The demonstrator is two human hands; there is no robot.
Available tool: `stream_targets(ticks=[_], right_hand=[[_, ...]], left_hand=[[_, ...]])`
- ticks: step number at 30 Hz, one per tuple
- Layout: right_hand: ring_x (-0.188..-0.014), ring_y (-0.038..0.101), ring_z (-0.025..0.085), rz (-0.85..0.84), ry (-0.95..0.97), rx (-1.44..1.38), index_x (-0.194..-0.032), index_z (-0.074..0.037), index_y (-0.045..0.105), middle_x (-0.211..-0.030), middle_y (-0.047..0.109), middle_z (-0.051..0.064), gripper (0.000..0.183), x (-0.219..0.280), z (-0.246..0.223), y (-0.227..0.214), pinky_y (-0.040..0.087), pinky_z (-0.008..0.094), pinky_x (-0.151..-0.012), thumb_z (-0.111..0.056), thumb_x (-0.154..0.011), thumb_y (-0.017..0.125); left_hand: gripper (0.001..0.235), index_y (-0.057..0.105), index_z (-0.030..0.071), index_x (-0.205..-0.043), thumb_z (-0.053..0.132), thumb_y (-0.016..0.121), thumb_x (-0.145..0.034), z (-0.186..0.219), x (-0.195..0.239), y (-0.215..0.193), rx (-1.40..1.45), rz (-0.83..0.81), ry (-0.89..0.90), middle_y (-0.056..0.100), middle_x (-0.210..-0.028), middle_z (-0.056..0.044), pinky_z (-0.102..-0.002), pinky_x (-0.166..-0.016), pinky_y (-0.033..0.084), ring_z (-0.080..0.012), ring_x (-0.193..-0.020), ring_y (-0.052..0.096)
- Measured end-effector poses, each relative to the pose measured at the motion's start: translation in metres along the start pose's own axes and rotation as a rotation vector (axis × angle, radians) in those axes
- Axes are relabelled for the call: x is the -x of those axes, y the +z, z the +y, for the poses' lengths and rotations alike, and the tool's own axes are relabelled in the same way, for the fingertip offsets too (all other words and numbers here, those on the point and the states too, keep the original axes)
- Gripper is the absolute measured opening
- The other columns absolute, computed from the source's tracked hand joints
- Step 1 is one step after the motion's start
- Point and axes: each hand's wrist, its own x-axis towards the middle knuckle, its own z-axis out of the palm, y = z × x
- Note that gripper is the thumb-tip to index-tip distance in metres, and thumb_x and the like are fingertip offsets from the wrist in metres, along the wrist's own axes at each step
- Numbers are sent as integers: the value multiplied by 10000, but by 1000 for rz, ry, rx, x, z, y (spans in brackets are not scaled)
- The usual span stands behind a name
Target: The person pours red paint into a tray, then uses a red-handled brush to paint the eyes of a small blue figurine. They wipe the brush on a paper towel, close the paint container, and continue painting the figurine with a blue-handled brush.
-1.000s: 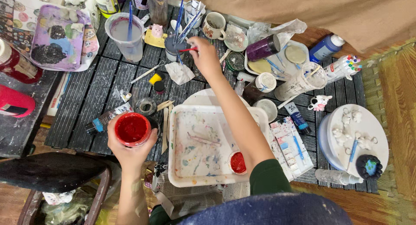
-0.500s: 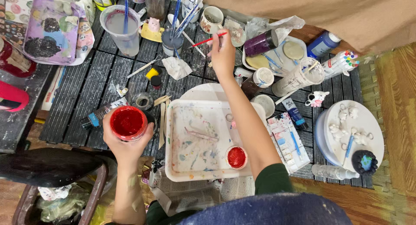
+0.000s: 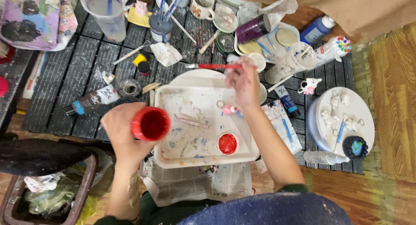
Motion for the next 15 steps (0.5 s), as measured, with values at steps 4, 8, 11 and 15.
stream_targets(ticks=[4,8,11,15], right_hand=[[-711,595,190,16,163,-33,-1105,-88,593,-1042,654,84,275,87,-39,-20,450,321,-621,-331,-983,559],[-799,612,160,254,-135,86,-1059,-36,529,-951,609,87,75,164,-48,-23,515,321,-627,-108,-1068,546],[-622,603,173,262,-483,466,-1050,-66,463,-867,615,113,77,204,-25,-18,536,321,-583,-127,-1093,484],[-565,585,146,286,-725,354,-1044,-45,476,-835,624,114,124,216,-6,-44,509,285,-522,-142,-1101,423]], left_hand=[[661,635,94,-1234,175,901,-635,27,-4,19,24,-66,124,662,-1231,-56,-451,-1010,349,-286,-1190,599],[686,631,120,-1276,194,907,-653,38,-3,37,52,-108,126,651,-1248,-40,-440,-1030,347,-269,-1210,585],[694,633,124,-1280,222,925,-658,38,0,48,41,-126,141,652,-1252,-37,-441,-1027,343,-260,-1218,583],[676,631,121,-1273,256,931,-683,40,0,58,17,-160,164,654,-1271,-41,-435,-1011,339,-251,-1227,587]])
